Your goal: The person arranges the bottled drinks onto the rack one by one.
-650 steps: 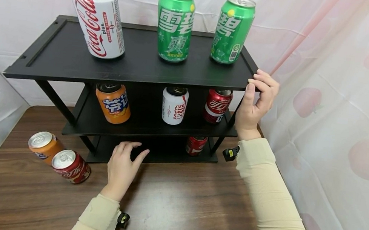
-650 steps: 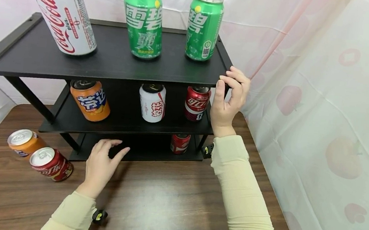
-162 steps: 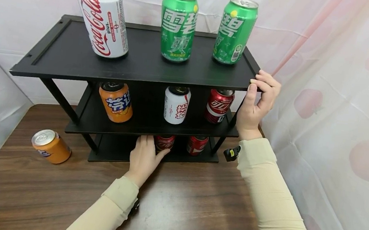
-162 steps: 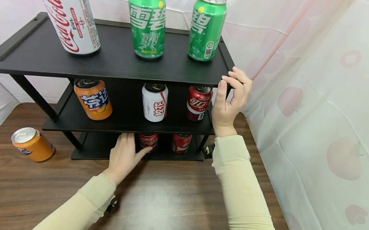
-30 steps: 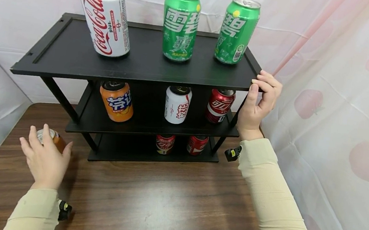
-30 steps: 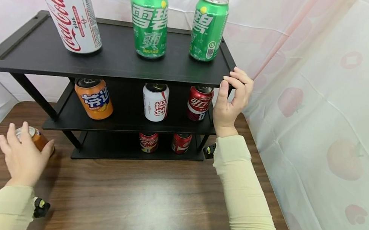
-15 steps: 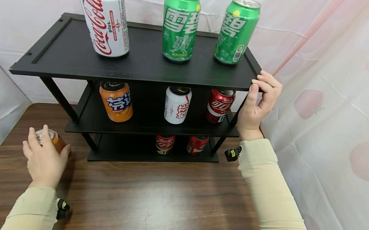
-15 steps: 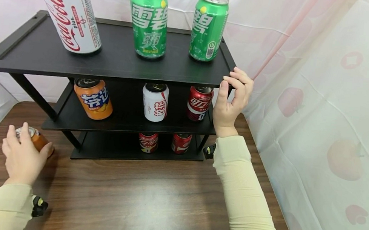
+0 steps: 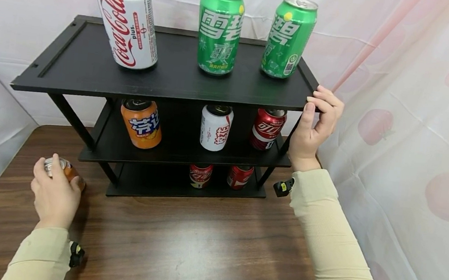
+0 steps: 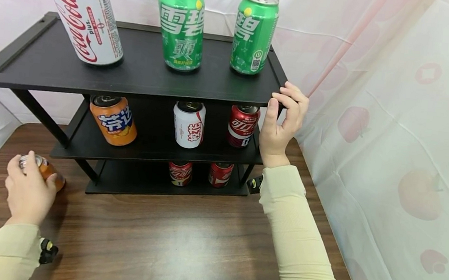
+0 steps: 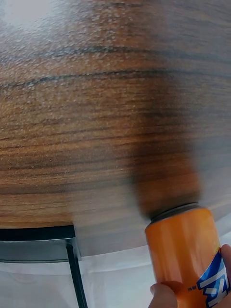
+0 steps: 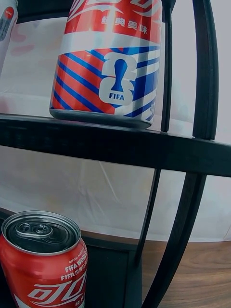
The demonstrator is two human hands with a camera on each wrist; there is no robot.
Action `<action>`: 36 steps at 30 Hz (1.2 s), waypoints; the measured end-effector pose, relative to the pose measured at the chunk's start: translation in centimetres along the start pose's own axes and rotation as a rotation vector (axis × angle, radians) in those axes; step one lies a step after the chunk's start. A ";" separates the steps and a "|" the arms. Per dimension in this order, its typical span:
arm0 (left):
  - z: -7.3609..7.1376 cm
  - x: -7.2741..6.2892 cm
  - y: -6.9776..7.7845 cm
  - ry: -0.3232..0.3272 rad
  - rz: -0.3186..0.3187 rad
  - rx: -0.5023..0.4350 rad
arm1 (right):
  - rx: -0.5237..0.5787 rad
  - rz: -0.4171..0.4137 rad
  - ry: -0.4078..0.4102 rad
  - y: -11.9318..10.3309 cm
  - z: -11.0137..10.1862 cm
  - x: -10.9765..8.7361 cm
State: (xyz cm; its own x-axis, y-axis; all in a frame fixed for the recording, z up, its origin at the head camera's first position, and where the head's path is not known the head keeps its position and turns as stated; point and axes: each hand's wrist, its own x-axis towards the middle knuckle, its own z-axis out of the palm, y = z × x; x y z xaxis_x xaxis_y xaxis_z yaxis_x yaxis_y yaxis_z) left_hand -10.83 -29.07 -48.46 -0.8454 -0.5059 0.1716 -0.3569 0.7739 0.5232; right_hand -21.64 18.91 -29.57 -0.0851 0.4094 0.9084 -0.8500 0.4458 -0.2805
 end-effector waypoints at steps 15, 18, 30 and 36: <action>0.1 -0.2 -0.2 0.024 0.018 -0.018 | 0.007 0.007 0.005 -0.3 0.0 0.2; 0.0 -0.6 -0.2 0.045 0.036 -0.014 | 0.005 0.007 0.003 -0.4 0.0 0.2; -0.1 -1.8 0.1 0.094 0.112 0.005 | 0.000 0.016 -0.012 -0.3 -0.1 0.1; -0.1 -2.6 -0.1 0.049 0.112 0.020 | 0.001 0.021 -0.011 -0.2 -0.1 0.1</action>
State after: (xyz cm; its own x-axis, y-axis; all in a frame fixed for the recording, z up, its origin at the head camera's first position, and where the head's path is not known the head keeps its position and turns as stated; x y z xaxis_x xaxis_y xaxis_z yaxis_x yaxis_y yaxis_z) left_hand -8.55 -27.88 -48.92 -0.8601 -0.4335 0.2689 -0.2696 0.8338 0.4818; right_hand -21.39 18.92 -29.48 -0.1085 0.4098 0.9057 -0.8487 0.4362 -0.2990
